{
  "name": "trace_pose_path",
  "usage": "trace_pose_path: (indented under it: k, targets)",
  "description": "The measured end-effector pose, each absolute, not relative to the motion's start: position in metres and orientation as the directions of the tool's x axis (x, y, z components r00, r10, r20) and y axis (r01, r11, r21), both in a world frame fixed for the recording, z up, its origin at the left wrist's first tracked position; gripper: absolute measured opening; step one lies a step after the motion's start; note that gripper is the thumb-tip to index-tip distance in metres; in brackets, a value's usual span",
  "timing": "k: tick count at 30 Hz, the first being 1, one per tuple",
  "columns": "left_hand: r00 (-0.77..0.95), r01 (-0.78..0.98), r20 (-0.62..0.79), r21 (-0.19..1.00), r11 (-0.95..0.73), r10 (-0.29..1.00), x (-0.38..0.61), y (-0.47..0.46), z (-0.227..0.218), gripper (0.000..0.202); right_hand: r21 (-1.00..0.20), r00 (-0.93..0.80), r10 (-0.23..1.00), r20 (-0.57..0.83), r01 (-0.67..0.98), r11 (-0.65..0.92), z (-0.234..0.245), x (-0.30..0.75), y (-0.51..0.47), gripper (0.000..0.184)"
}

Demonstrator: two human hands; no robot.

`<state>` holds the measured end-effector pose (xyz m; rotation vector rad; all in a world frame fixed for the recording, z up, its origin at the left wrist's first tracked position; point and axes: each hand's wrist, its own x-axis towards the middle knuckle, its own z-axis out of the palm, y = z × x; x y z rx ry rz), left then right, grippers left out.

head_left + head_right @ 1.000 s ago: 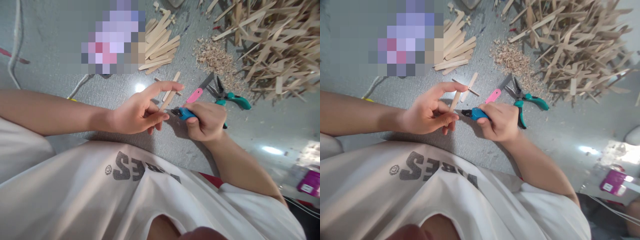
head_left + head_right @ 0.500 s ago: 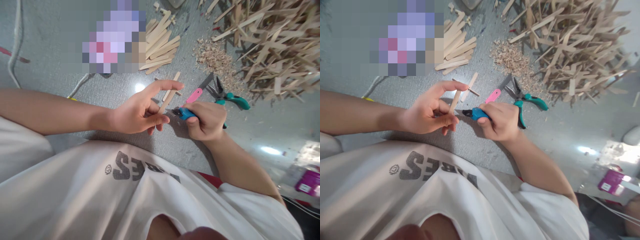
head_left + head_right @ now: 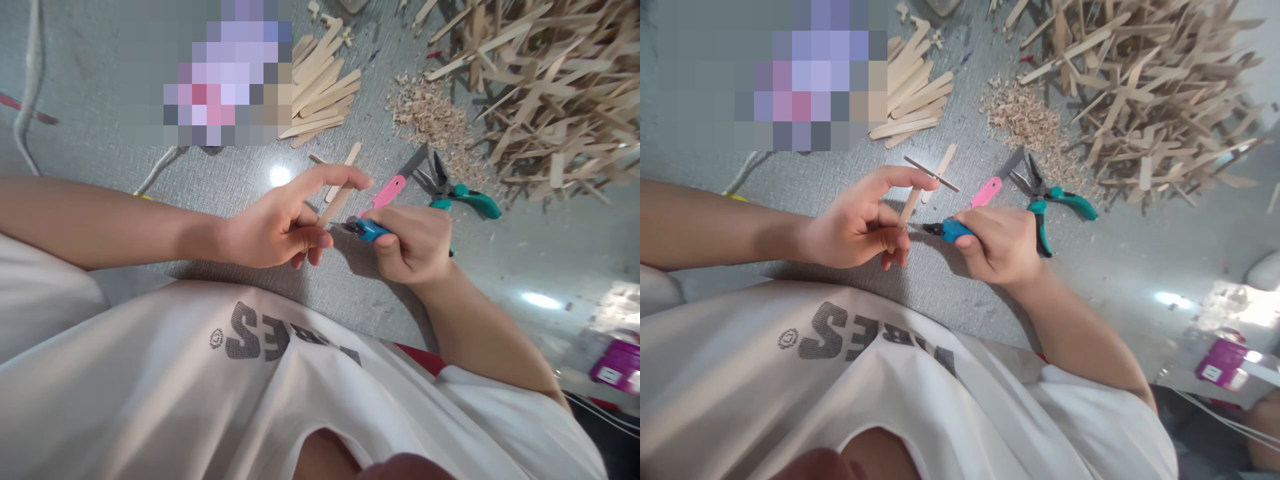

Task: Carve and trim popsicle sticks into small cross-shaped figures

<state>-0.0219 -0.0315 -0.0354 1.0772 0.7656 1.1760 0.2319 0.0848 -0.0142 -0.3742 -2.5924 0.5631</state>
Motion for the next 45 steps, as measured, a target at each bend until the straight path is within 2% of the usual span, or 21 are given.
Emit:
trace_pose_path:
  k: [4,10,16,22,30,39,45]
  targets:
    - [0.263,-0.297,0.084,0.955,-0.002,0.961,-0.022,-0.033,-0.032,0.054,-0.449,-0.867,0.366,0.338,0.193,0.872,-0.014,0.233,0.083,0.058]
    - [0.234,-0.318,0.065,0.948,0.013,0.97,-0.02,-0.034,-0.032,0.05,-0.403,-0.892,0.346,0.29,0.215,0.89,-0.013,0.234,0.078,0.063]
    - [0.276,-0.251,0.129,0.966,-0.058,0.953,-0.019,-0.039,-0.028,0.043,-0.415,-0.899,0.358,0.251,0.234,0.879,-0.013,0.233,0.073,0.068]
    - [0.341,-0.255,0.134,0.966,-0.045,0.93,-0.019,-0.038,-0.029,0.046,-0.413,-0.904,0.362,0.228,0.247,0.877,-0.012,0.232,0.073,0.066]
    - [0.354,-0.278,0.111,0.96,-0.009,0.928,-0.02,-0.039,-0.032,0.045,-0.424,-0.901,0.424,0.097,0.348,0.836,-0.011,0.231,0.069,0.076]
    - [0.371,-0.407,0.05,0.906,0.114,0.927,-0.018,-0.039,-0.031,0.045,-0.348,-0.879,0.41,0.242,0.315,0.883,-0.016,0.228,0.068,0.074]
    - [0.388,-0.444,0.026,0.881,0.162,0.921,-0.017,-0.036,-0.027,0.049,-0.284,-0.834,0.386,0.395,0.288,0.914,-0.024,0.223,0.071,0.07]
